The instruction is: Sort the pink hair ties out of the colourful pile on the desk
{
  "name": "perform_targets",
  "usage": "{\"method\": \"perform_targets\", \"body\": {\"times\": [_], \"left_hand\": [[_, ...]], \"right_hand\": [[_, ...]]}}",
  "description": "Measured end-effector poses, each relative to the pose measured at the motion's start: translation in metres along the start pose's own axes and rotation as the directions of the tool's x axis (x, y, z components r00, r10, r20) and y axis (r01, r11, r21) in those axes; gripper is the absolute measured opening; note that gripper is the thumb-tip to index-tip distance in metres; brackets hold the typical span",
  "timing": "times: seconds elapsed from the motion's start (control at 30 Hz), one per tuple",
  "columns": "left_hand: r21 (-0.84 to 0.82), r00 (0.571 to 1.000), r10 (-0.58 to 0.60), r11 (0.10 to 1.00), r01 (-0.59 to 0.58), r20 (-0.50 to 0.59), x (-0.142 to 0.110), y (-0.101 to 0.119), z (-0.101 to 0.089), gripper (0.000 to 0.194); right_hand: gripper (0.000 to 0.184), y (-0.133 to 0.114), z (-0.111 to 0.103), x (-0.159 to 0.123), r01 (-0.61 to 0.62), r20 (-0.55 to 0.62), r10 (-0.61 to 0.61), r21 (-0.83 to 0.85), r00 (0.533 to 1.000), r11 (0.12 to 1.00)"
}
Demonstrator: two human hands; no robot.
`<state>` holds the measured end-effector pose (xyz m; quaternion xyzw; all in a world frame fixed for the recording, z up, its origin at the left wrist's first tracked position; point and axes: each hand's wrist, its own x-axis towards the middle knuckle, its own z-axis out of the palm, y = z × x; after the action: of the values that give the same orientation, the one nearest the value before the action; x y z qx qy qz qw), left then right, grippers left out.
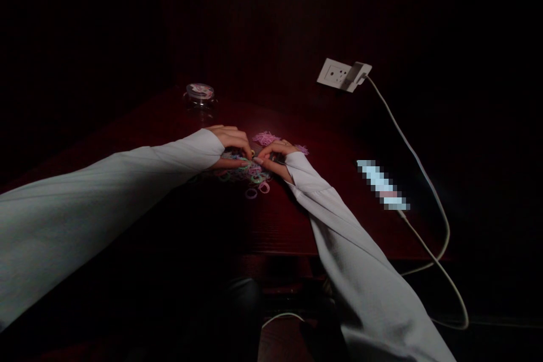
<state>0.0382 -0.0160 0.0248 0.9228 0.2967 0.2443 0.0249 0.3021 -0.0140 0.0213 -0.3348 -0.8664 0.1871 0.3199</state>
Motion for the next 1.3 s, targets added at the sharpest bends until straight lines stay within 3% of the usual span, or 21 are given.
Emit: {"method": "perform_targets", "body": {"times": [0.43,0.57,0.83,1.13,1.3], "left_hand": [[-0.012,0.999,-0.006,1.0,0.005,-0.034,0.0,0.005,-0.003,0.048],[-0.04,0.999,0.005,0.999,-0.006,-0.037,0.001,0.008,-0.003,0.053],[-0.258,0.999,-0.047,0.965,0.038,-0.027,0.006,0.009,-0.003,0.035],[-0.215,0.997,-0.076,0.974,0.069,-0.024,0.006,0.008,-0.005,0.032],[-0.165,0.996,-0.072,0.984,0.062,-0.054,0.006,0.007,-0.003,0.031]], "right_hand": [[0.036,0.0,0.0,0.004,-0.018,-0.092,0.038,0.21,0.995,0.977],[0.039,0.001,0.007,0.008,-0.026,-0.063,0.038,0.182,0.997,0.983],[0.026,-0.011,0.002,0.004,-0.031,-0.042,0.038,0.164,0.998,0.986],[0.026,-0.009,0.0,0.002,0.012,-0.082,-0.001,0.13,0.997,0.991],[0.032,0.003,-0.001,0.007,-0.051,-0.106,0.062,0.1,0.992,0.994]]}}
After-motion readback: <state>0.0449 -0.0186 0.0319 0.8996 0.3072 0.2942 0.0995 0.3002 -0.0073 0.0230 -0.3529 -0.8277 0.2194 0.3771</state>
